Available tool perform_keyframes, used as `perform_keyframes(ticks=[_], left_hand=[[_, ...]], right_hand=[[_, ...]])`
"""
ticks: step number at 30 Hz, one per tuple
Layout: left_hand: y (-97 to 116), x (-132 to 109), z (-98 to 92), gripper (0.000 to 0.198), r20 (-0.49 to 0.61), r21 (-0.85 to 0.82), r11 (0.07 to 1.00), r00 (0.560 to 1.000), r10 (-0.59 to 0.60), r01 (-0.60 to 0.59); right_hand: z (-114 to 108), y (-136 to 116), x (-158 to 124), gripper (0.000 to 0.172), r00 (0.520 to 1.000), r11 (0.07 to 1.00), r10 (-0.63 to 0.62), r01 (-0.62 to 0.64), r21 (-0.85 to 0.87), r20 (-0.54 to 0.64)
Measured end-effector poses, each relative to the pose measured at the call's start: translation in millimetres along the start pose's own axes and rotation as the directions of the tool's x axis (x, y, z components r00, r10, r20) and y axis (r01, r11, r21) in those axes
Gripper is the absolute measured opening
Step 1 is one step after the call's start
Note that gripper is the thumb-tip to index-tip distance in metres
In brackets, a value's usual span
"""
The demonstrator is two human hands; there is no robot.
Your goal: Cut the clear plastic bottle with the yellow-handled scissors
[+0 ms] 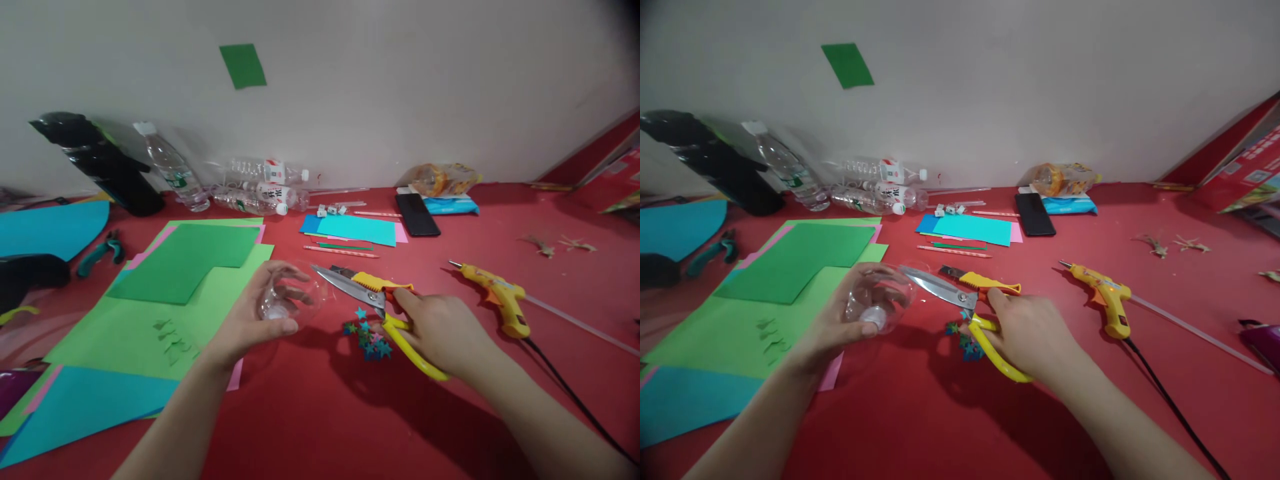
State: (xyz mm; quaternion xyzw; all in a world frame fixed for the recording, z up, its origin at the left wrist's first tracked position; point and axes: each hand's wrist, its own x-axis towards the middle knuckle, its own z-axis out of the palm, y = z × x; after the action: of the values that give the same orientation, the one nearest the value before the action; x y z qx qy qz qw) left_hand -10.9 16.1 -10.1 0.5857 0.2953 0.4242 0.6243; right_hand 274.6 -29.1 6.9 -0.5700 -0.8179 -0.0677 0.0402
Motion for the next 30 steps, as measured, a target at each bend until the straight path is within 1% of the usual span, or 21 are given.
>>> perform_keyframes(ticks=[4, 8, 13, 23, 25, 28, 30], left_hand=[[-5.9, -0.2, 3.4, 0.064, 0.027, -0.015, 1.000, 1.000, -0.005, 0.005], [-6.7, 0.7, 5.4, 0.063, 0.035, -0.039, 0.999, 0.999, 0.002, -0.001], [-4.5, 0.6, 5.2, 0.061, 0.040, -0.084, 0.996, 0.999, -0.003, 0.007], [0.7, 1.3, 4.4, 0.062, 0.056, -0.118, 0.993, 0.998, 0.017, -0.011], [-0.5, 0.8, 3.3, 0.063, 0.057, -0.122, 0.992, 0.998, 0.009, -0.002], [-3.8, -0.4, 2.8, 0.066, 0.076, -0.130, 0.991, 0.997, -0.011, 0.021], [-5.5, -1.3, 3.7, 0.068, 0.092, -0.132, 0.991, 0.996, -0.021, 0.033]], right_hand=[[-2.1, -1.7, -0.1, 0.056, 1.000, 1.000, 0.007, -0.007, 0.017, 0.018], [0.5, -0.7, -0.5, 0.054, 1.000, 1.000, -0.001, 0.001, 0.005, 0.020], [4.8, 0.7, -1.3, 0.046, 1.000, 0.999, -0.004, 0.005, -0.041, 0.014], [3.1, 4.5, -2.8, 0.026, 0.998, 0.998, -0.054, 0.054, -0.029, -0.013], [1.8, 3.8, -2.4, 0.030, 0.999, 0.998, -0.043, 0.042, -0.042, -0.014], [-0.4, 1.0, -1.9, 0.044, 0.999, 0.999, -0.009, 0.008, -0.042, -0.041], [-1.5, -0.9, -1.8, 0.050, 0.998, 1.000, -0.007, 0.006, -0.022, -0.058]])
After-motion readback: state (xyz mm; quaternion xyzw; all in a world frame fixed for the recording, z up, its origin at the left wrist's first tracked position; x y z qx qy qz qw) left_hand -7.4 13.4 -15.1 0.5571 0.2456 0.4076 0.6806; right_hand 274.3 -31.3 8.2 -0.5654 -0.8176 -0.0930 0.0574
